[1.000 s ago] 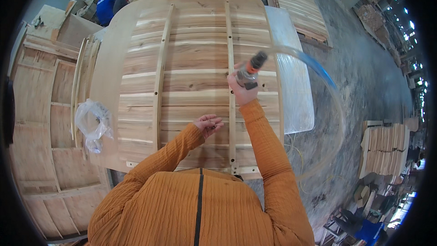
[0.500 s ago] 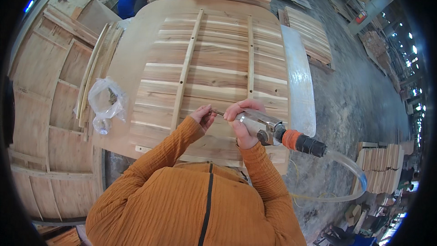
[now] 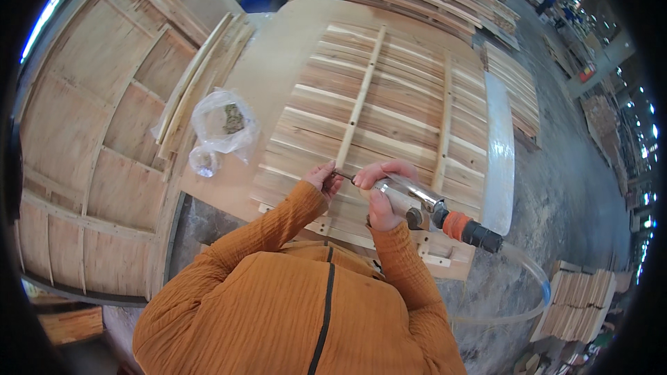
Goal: The person assembles a wooden slatted panel by placing a frame on a workbench, then using a pneumatic drill to drive screws into pre-drilled holes. After completing the assembly, the person lifts the panel, flips it, and stacks it with other finished units.
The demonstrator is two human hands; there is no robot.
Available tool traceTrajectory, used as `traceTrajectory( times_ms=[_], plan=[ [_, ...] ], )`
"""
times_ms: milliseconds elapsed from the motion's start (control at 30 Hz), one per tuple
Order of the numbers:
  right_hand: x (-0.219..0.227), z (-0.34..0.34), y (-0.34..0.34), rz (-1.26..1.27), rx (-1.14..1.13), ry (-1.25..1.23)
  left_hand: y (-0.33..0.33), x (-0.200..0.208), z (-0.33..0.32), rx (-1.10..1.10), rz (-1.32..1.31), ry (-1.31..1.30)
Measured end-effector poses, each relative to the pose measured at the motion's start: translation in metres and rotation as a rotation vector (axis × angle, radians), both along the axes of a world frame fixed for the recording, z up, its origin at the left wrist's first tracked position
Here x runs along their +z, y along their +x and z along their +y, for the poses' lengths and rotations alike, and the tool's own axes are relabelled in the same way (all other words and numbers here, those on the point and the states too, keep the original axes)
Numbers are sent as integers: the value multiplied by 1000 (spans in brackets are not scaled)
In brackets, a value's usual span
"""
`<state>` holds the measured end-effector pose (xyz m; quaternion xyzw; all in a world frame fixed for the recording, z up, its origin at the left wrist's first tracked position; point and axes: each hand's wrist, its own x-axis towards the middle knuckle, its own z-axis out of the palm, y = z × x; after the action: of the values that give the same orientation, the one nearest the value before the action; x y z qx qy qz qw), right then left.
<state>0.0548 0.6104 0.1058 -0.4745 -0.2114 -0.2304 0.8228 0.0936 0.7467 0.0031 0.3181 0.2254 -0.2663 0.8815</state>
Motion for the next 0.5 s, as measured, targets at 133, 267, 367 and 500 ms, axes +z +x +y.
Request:
traceTrajectory(
  times_ms=[133,267,367,500],
  plan=[
    [1,29,7,-5,-63,-37,-18,23,28,43,22,-42],
    [23,39,12,-62,-158,-64,-15,10,81,-117,3,76],
    [41,54,14,-103,-156,-1,28,-56,177,-207,-196,69],
    [35,52,9,-128,-222,10,107,-46,246,3,-776,996]
  ],
)
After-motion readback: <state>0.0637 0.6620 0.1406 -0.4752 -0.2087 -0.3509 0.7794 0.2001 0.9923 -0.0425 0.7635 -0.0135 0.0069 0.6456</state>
